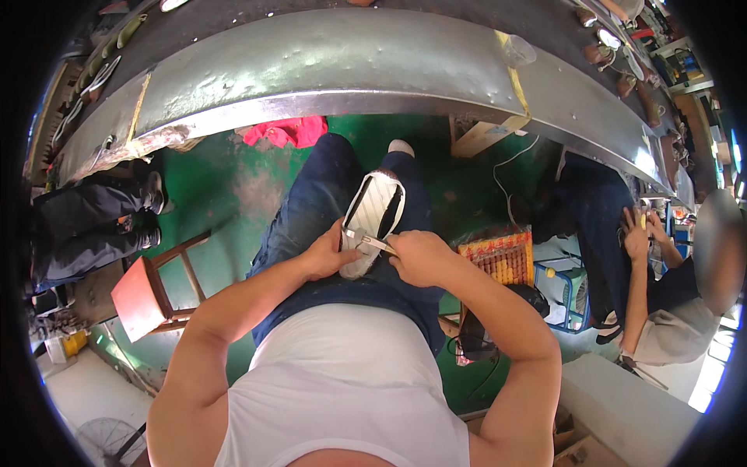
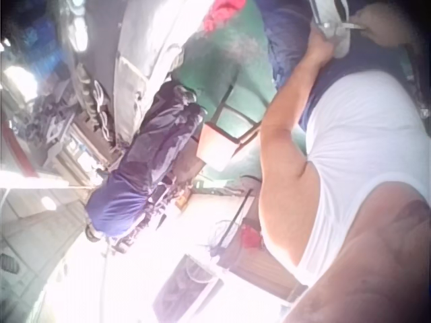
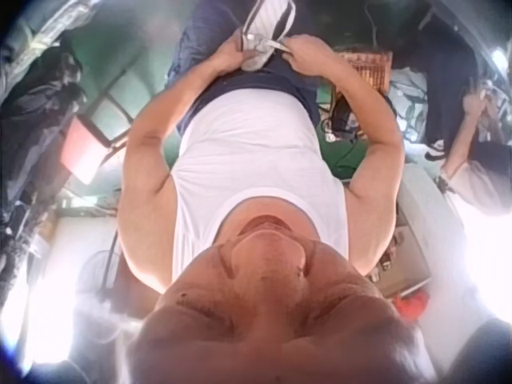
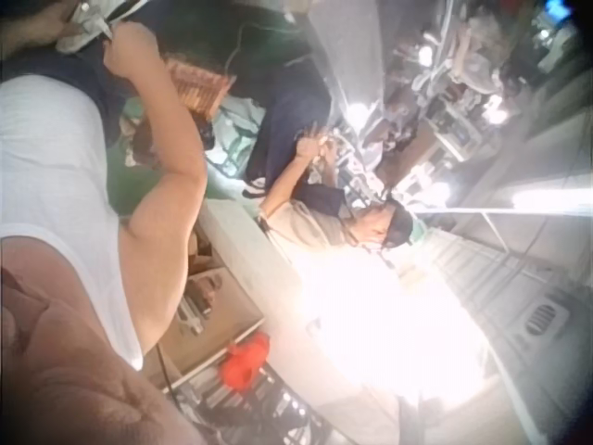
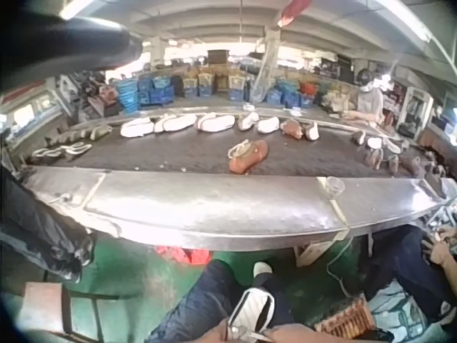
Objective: Manually attaching soles and uppers of shoes using specialized pincers on a conveyor line.
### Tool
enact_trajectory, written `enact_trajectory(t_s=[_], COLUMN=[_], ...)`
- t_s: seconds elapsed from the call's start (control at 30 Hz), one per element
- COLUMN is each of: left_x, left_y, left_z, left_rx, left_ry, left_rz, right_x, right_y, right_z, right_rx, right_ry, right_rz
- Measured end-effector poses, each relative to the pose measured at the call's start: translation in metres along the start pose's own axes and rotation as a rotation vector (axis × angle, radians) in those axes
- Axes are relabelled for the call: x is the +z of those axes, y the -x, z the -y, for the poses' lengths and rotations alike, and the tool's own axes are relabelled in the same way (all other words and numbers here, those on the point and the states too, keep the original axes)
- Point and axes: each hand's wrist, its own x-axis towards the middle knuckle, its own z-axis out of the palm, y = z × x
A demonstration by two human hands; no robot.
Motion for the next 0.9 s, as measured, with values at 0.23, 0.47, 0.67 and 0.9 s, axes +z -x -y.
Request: enact_trajectory(t_s=[0.23,0.47,0.67,0.9], left_x=[0.003,0.005,0.013,0.004], left_y=[0.000,-0.004,-0.042,-0.033], left_z=[0.015,-0.027,0.000,-0.002], left_rx=[0.202,-0.109,-0.074,0.109], left_ry=[-0.049,0.859,0.053,-0.393], left_rz=[-0.038,-0.052,-0.632,-0.564], right_x=[-0.021,0.006,0.066,0.014], right_y=[-0.001,-0.019,-0.017,-0.001], right_z=[0.015,-0.001,0.007,-0.013], right_rx=[0.166,0.051,0.101,0.167], right_ry=[0.047,-0.060,-0.198,-0.230], right_rz=[0.140,0.055,-0.295,0.007])
